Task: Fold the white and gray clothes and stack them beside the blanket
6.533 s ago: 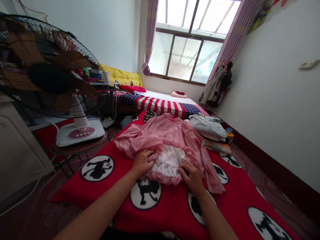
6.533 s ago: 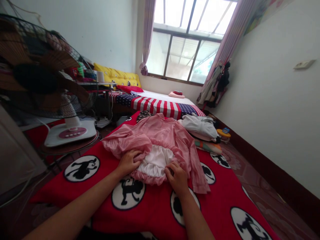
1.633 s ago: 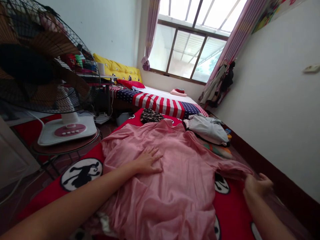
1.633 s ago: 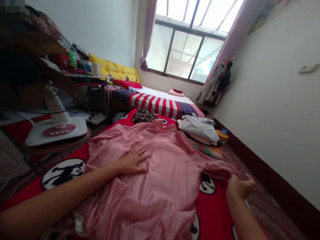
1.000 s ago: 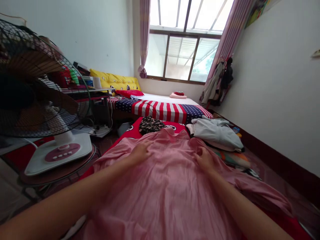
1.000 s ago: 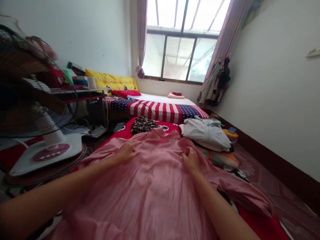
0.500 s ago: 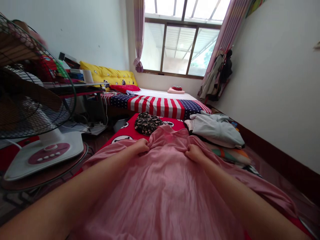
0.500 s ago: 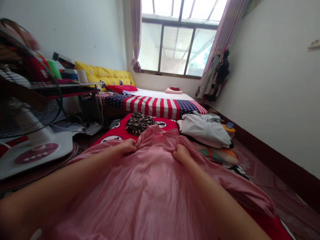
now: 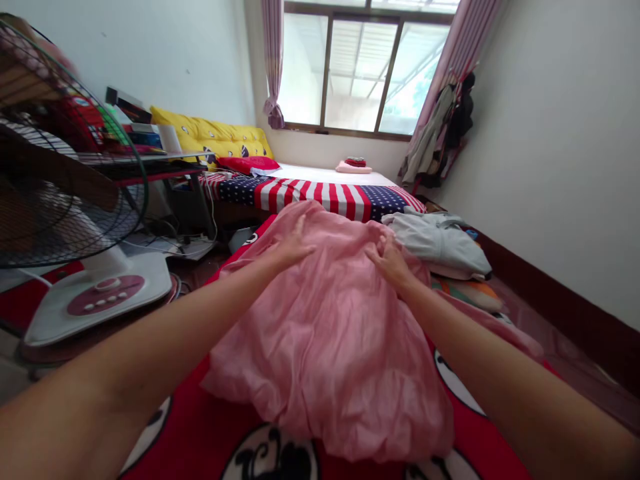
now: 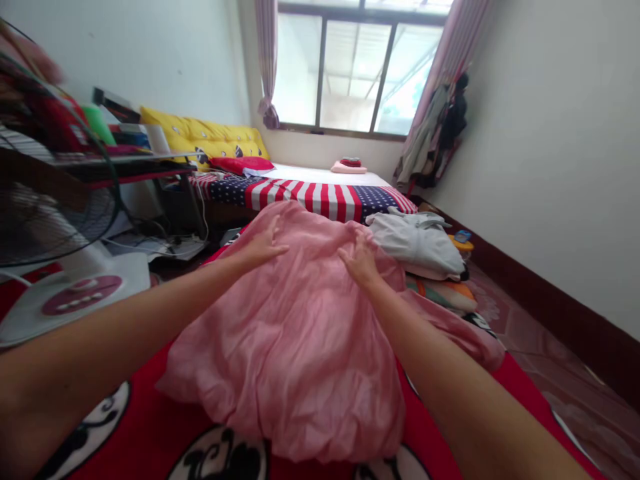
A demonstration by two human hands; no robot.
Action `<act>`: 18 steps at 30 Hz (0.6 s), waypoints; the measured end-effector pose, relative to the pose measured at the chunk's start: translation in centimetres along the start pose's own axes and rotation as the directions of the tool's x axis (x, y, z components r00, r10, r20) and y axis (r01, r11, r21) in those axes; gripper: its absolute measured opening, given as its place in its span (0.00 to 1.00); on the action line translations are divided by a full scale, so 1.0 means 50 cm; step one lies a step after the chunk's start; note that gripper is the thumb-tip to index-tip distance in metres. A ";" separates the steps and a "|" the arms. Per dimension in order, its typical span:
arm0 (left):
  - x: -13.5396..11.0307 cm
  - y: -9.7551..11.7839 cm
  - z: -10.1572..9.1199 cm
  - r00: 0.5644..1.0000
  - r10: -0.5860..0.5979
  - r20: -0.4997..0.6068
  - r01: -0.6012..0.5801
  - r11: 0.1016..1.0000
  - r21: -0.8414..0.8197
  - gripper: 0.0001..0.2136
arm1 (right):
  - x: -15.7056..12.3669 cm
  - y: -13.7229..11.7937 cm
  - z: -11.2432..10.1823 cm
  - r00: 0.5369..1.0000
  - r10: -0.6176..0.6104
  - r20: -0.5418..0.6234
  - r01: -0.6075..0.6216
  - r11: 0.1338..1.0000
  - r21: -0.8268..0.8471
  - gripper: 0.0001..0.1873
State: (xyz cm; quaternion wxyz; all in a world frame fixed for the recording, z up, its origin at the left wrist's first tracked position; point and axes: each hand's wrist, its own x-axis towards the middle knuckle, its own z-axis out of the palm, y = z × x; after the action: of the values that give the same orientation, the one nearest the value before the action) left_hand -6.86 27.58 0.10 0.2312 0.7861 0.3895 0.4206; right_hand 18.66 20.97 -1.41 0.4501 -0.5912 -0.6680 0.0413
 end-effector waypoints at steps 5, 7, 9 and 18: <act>-0.198 0.029 0.010 0.968 0.083 0.237 -0.118 0.984 0.134 0.29 | -0.199 -0.027 -0.019 0.993 -0.025 0.112 0.023 0.999 0.024 0.28; -0.274 0.031 -0.025 0.988 0.048 0.149 -0.068 0.989 0.131 0.25 | -0.278 -0.030 -0.062 0.996 -0.003 0.085 0.002 1.000 0.009 0.24; -0.344 0.023 -0.074 0.996 -0.080 -0.033 0.084 0.989 0.124 0.20 | -0.352 -0.023 -0.112 0.996 0.084 0.006 -0.084 0.997 0.000 0.22; -0.574 0.011 -0.180 0.949 -0.305 -0.082 0.315 0.889 0.333 0.09 | -0.576 -0.010 -0.195 0.953 0.254 0.167 -0.242 0.966 -0.092 0.26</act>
State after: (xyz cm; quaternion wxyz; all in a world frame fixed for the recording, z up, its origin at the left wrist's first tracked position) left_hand -24.03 4.42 -8.46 0.1500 0.7362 0.5800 0.3149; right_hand 21.63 -7.63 -11.26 0.3589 -0.6797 -0.6271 0.1266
